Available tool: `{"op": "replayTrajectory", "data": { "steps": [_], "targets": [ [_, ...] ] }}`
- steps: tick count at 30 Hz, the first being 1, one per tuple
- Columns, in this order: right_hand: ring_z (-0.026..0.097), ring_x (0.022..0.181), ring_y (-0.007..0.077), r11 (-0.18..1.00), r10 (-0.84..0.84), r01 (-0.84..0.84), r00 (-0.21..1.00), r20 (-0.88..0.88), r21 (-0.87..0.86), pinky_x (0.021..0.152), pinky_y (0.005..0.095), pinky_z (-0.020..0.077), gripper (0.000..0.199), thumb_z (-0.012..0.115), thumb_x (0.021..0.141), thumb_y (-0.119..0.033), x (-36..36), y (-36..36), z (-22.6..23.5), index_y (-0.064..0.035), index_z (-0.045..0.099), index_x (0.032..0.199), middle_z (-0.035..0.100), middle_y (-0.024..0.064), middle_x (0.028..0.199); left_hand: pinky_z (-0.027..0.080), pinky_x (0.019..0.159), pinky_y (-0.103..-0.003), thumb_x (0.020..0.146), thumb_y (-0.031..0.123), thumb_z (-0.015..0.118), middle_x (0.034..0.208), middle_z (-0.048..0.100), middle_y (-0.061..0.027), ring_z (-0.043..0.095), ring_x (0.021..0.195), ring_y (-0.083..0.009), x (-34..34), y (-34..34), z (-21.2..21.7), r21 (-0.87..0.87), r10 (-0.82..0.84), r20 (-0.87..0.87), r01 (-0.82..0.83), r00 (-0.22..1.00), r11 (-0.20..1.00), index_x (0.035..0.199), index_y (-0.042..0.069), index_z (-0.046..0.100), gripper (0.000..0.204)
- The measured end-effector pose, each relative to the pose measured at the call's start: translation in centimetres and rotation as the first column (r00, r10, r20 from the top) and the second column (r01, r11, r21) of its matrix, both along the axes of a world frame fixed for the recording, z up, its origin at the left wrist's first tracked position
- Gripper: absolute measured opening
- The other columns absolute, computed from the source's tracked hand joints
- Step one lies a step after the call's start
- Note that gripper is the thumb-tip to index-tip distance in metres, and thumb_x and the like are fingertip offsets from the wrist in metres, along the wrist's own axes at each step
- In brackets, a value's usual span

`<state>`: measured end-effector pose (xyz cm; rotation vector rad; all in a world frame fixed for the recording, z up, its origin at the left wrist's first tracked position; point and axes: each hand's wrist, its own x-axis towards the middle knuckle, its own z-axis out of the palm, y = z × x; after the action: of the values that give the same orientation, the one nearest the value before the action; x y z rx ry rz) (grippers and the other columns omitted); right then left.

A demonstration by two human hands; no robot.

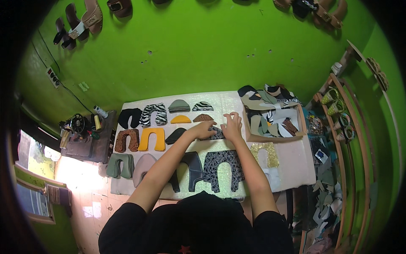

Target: Organizing various shoe upper components on a table and in a box.

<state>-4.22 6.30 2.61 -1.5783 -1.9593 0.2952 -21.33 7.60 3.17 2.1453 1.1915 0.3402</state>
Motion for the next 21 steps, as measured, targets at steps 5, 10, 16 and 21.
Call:
{"op": "replayTrajectory", "data": {
  "steps": [5, 10, 16, 21],
  "targets": [
    [0.036, 0.104, 0.0316, 0.984, -0.145, 0.148, 0.989, -0.040, 0.099, 0.086, 0.0436, 0.0297, 0.034, 0.060, 0.068, -0.011, 5.5, -1.5, 0.4, -0.0127, 0.052, 0.101, 0.041, 0.0112, 0.108, 0.039, 0.090, -0.037, 0.074, 0.020, 0.059, 0.116, 0.046, -0.0238, 0.048, 0.104, -0.0344, 7.7, -3.4, 0.3, 0.033, -0.098, 0.097, 0.095, 0.991, 0.995, 0.117, -0.002, 0.044, 0.051],
    [0.040, 0.099, 0.0309, 0.959, -0.246, 0.250, 0.968, -0.052, 0.132, 0.085, 0.0437, 0.0317, 0.022, 0.056, 0.071, -0.014, 12.0, -1.8, -0.4, -0.0133, 0.057, 0.093, 0.050, 0.0082, 0.099, 0.034, 0.095, -0.038, 0.072, 0.018, 0.057, 0.126, 0.038, -0.0172, 0.037, 0.116, -0.0316, 13.5, -4.7, -0.2, 0.341, -0.136, 0.164, 0.073, 0.977, 0.937, 0.121, -0.001, 0.039, 0.055],
    [0.053, 0.081, 0.0261, 0.997, -0.077, 0.077, 0.994, -0.076, -0.007, 0.073, 0.0354, 0.0420, 0.016, 0.058, 0.071, -0.012, 17.4, -0.2, -1.1, -0.0045, 0.060, 0.085, 0.058, 0.0105, 0.083, 0.030, 0.095, -0.052, 0.069, 0.020, 0.060, 0.132, 0.030, -0.0149, 0.024, 0.127, -0.0311, 17.0, -6.1, -1.9, 0.243, -0.133, 0.114, 0.102, 0.985, 0.965, 0.126, 0.002, 0.032, 0.066],
    [0.059, 0.069, 0.0273, 0.971, -0.061, 0.027, 0.989, -0.136, -0.238, 0.064, 0.0348, 0.0460, 0.024, 0.061, 0.068, -0.015, 16.9, 2.5, -1.9, 0.0010, 0.060, 0.085, 0.061, 0.0143, 0.075, 0.030, 0.096, -0.049, 0.068, 0.017, 0.061, 0.130, 0.033, -0.0126, 0.024, 0.126, -0.0307, 16.1, -5.9, -2.0, 0.195, -0.115, 0.187, 0.078, 0.976, 0.978, 0.123, 0.003, 0.036, 0.062]
  ]
}}
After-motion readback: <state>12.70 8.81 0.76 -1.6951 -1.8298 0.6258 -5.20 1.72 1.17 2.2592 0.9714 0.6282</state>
